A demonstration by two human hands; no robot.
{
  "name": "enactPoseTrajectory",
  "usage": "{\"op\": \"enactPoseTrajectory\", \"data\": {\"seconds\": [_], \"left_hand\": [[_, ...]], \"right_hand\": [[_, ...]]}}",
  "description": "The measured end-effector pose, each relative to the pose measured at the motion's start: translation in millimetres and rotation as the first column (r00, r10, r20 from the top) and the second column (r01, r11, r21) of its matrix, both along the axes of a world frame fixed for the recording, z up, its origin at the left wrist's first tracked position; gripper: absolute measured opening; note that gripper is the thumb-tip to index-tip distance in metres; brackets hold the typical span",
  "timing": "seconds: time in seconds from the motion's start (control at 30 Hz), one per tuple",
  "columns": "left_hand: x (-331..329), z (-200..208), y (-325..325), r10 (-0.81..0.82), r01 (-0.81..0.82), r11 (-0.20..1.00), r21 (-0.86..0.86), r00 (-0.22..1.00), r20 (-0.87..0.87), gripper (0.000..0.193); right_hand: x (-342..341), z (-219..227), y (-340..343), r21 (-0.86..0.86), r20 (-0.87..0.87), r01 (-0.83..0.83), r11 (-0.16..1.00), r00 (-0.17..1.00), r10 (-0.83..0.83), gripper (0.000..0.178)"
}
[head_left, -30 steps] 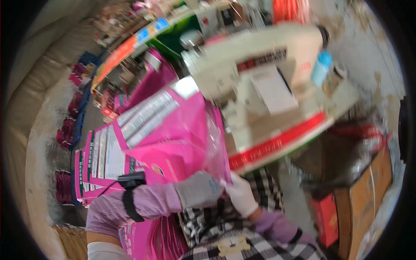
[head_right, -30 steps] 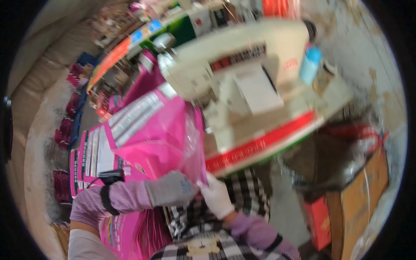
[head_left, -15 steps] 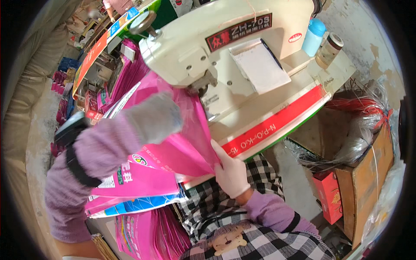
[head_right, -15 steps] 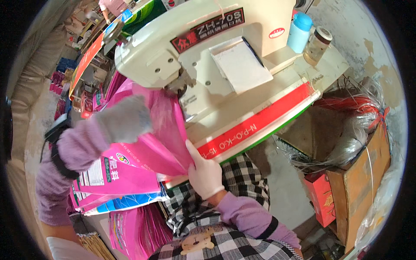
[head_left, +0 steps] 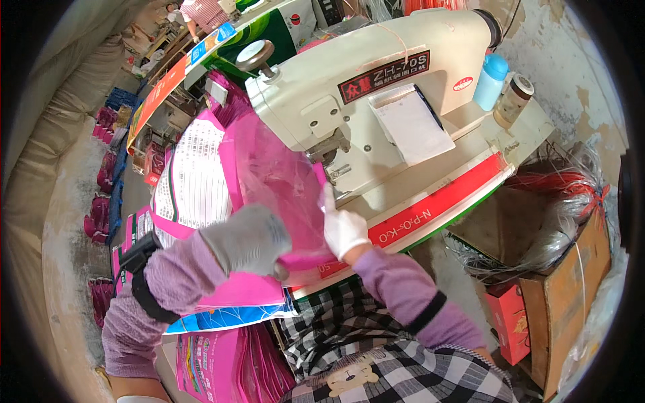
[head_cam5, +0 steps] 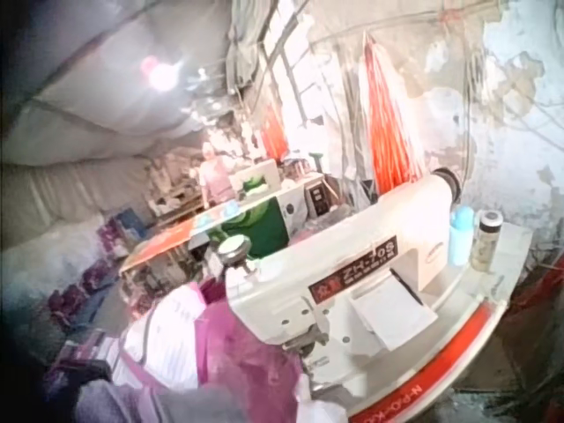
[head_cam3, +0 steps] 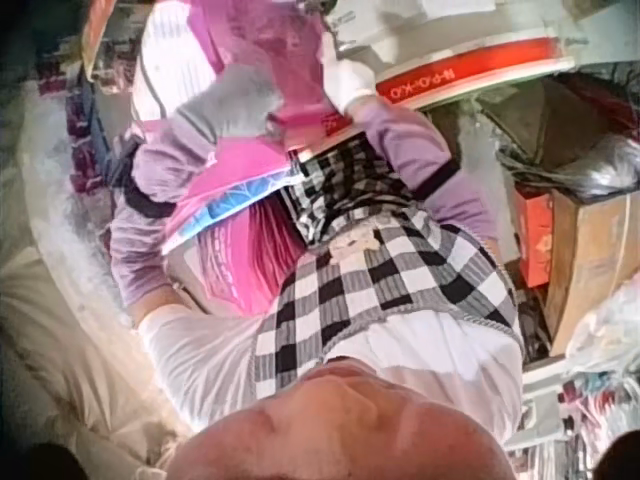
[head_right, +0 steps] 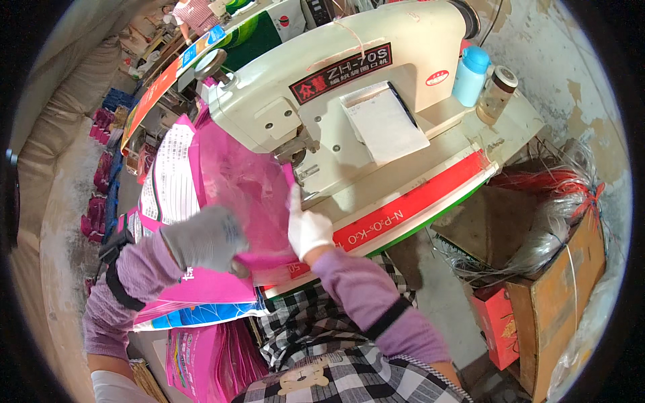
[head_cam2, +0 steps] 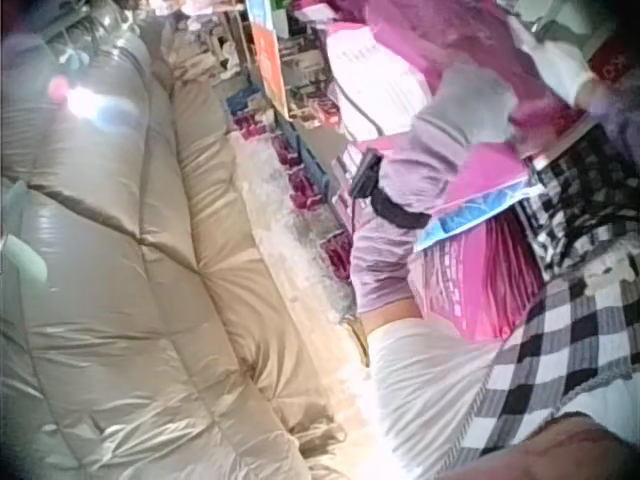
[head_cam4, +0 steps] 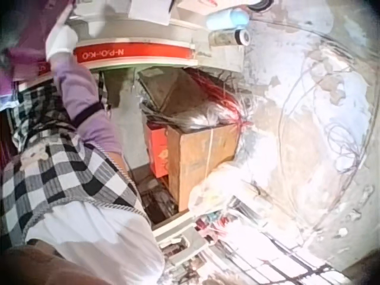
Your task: Using an industrial sewing machine to seal or finish large pink plastic product bags.
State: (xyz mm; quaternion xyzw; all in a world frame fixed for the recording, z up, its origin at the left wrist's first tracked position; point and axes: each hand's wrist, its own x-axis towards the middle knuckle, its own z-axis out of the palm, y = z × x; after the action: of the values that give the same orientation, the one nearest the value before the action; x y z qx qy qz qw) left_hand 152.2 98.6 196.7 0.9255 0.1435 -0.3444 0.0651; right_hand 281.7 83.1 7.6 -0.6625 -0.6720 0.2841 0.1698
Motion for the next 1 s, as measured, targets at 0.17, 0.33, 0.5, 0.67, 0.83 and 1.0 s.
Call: {"op": "enactPoseTrajectory", "data": {"seconds": [0.17, 0.33, 0.5, 0.67, 0.83, 1.0], "left_hand": [[21, -50, -72, -0.145, 0.158, 0.986, -0.046, 0.965, 0.218, 0.012], [32, -19, -15, -0.228, 0.224, 0.973, 0.051, 0.971, 0.071, 0.005], [-10, -10, 27, 0.01, 0.026, 0.992, -0.127, 0.962, 0.274, 0.025], [24, -45, -67, 0.098, -0.029, 0.99, -0.137, 0.847, 0.523, 0.056], [-80, 23, -39, 0.532, -0.494, 0.603, 0.626, 0.834, 0.145, 0.107], [-274, 89, -29, 0.206, -0.612, 0.317, 0.725, 0.79, 0.577, 0.036]], "right_hand": [[-5, 1, -43, -0.046, -0.243, 0.043, 0.998, 0.969, -0.053, 0.08], [10, 27, -65, -0.179, -0.047, -0.022, 0.984, 0.999, 0.014, 0.082], [5, 22, 2, -0.019, 0.253, -0.068, 0.998, 0.965, 0.07, 0.077], [-4, 21, 52, -0.114, 0.192, -0.031, 0.993, 0.98, 0.053, 0.073], [8, 5, 14, -0.096, 0.075, -0.081, 0.992, 0.993, 0.088, 0.078], [10, 15, -36, 0.502, 0.125, -0.156, 0.851, 0.986, 0.107, 0.058]]}}
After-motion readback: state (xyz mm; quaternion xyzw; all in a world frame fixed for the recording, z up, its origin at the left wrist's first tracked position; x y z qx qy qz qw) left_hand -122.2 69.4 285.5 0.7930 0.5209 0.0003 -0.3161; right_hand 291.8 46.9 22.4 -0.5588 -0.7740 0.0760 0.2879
